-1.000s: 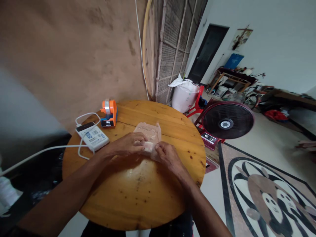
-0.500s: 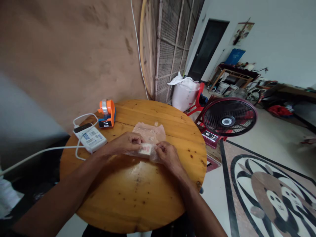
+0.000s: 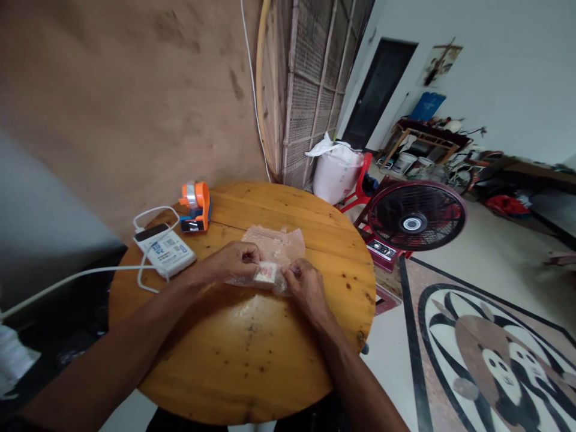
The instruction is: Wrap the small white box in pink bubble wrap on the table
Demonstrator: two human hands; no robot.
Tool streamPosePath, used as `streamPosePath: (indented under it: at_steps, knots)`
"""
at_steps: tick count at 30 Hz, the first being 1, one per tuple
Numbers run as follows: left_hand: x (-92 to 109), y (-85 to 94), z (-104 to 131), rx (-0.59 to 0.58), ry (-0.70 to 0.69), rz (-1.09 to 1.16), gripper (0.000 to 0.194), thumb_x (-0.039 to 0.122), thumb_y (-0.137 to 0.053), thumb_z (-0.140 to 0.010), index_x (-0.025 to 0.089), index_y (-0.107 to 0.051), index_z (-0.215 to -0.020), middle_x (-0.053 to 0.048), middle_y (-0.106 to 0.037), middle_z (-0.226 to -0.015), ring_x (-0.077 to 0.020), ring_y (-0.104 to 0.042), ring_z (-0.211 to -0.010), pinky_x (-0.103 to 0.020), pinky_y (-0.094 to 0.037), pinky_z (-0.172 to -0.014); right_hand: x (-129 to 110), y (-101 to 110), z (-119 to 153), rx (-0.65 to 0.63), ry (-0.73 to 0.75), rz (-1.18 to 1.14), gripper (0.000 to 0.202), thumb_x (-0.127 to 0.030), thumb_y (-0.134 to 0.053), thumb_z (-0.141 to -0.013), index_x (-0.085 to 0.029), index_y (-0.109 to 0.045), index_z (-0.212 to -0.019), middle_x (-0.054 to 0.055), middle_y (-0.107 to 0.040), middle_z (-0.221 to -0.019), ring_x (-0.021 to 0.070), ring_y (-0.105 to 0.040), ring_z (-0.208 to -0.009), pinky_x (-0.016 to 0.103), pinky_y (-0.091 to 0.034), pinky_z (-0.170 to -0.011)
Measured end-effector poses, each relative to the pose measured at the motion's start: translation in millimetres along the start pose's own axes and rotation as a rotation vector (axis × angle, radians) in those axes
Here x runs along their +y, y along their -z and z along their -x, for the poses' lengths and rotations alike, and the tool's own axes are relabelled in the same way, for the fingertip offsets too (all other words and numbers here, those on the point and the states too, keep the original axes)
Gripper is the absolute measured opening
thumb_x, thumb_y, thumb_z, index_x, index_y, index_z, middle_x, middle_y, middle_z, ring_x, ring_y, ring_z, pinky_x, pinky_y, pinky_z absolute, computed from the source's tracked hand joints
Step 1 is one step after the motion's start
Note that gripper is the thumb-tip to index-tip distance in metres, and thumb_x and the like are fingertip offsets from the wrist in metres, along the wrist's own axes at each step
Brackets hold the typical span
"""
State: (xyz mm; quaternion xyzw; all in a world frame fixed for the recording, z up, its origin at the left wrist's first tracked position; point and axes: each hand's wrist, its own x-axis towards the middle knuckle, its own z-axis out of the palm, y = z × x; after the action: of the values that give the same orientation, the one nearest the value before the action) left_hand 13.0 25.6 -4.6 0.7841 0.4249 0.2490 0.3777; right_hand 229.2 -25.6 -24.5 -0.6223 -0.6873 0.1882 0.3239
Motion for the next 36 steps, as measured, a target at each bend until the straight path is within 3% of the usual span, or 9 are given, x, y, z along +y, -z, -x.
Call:
streamPosePath:
  at_steps: [10,13,16,18,23,28,32,36]
  knots:
    - [-2.3,-3.3,-1.5,0.014,-0.033,0.000,0.014,0.023,-0.055,-0.066,0.014,-0.062,-0.073,0.002,-0.057,-0.068,-0.0108,-0.048,-0.061,-0.020,-0.035,-0.054,-2.1,-3.2,1.4,0.029,0.022,0.180,0.018,-0.035,-0.055,-0.084,-0.017,-0.058,-0.081,0.004,-0.063,-0.075,0.0171,-0.056,-0.066,0.026,-0.037,-0.061]
    - [-3.9,-4.7,-2.3,0.029,-0.041,-0.008,0.013,0.023,-0.054,-0.065,0.014,-0.061,-0.072,0.002,-0.057,-0.067,-0.0111,-0.048,-0.061,-0.020,-0.034,-0.054,-1.8,-1.7,3.4,0.049,0.049,0.222,0.018,-0.033,-0.055,-0.086,-0.018,-0.056,-0.094,0.003,-0.064,-0.077,0.0166,-0.056,-0.064,0.026,-0.038,-0.060]
    - [-5.2,-6.0,-2.9,0.035,-0.046,-0.004,0.013,0.023,-0.053,-0.065,0.014,-0.060,-0.071,0.002,-0.057,-0.068,-0.0112,-0.049,-0.062,-0.020,-0.034,-0.054,-5.9,4.1,5.9,0.107,0.228,0.302,0.020,-0.028,-0.051,-0.089,-0.016,-0.054,-0.105,0.008,-0.065,-0.095,0.0182,-0.059,-0.075,0.027,-0.041,-0.065]
    - [-5.3,-6.5,-3.1,0.038,-0.051,0.007,0.012,0.021,-0.052,-0.065,0.014,-0.060,-0.071,0.002,-0.057,-0.068,-0.0111,-0.049,-0.062,-0.020,-0.034,-0.054,-13.0,9.4,8.8,0.161,0.389,0.423,0.016,-0.023,-0.049,-0.090,-0.016,-0.057,-0.103,0.011,-0.063,-0.106,0.0213,-0.058,-0.089,0.030,-0.040,-0.073]
    - [-1.9,-6.0,-1.4,0.053,-0.074,-0.015,0.010,0.019,-0.052,-0.066,0.014,-0.060,-0.069,0.002,-0.057,-0.066,-0.0108,-0.049,-0.062,-0.020,-0.033,-0.055,-37.7,15.1,21.8,0.210,0.624,0.638,0.013,-0.016,-0.052,-0.090,-0.021,-0.063,-0.094,0.006,-0.067,-0.103,0.0228,-0.052,-0.093,0.037,-0.032,-0.079]
    - [1.9,-4.2,1.2,0.049,-0.072,-0.033,0.011,0.020,-0.054,-0.067,0.013,-0.062,-0.070,0.002,-0.057,-0.065,-0.0104,-0.048,-0.061,-0.020,-0.033,-0.054,-45.9,6.3,22.1,0.128,0.785,0.584,0.013,-0.017,-0.053,-0.092,-0.022,-0.063,-0.099,0.003,-0.069,-0.102,0.0209,-0.052,-0.099,0.038,-0.030,-0.085]
    - [1.2,-3.7,0.7,0.054,-0.081,-0.012,0.011,0.016,-0.052,-0.065,0.013,-0.062,-0.069,0.002,-0.058,-0.065,-0.0100,-0.049,-0.060,-0.019,-0.034,-0.054,-42.3,1.7,10.4,0.033,0.793,0.563,0.015,-0.018,-0.052,-0.093,-0.019,-0.064,-0.102,0.006,-0.071,-0.102,0.0208,-0.056,-0.096,0.038,-0.032,-0.083]
    - [1.6,-2.0,0.2,0.036,-0.088,-0.007,0.012,0.018,-0.052,-0.066,0.013,-0.062,-0.070,0.002,-0.058,-0.065,-0.0105,-0.049,-0.061,-0.020,-0.034,-0.055,-38.9,1.9,5.1,-0.009,0.769,0.500,0.015,-0.022,-0.053,-0.092,-0.020,-0.065,-0.102,0.006,-0.071,-0.101,0.0200,-0.059,-0.096,0.039,-0.033,-0.091]
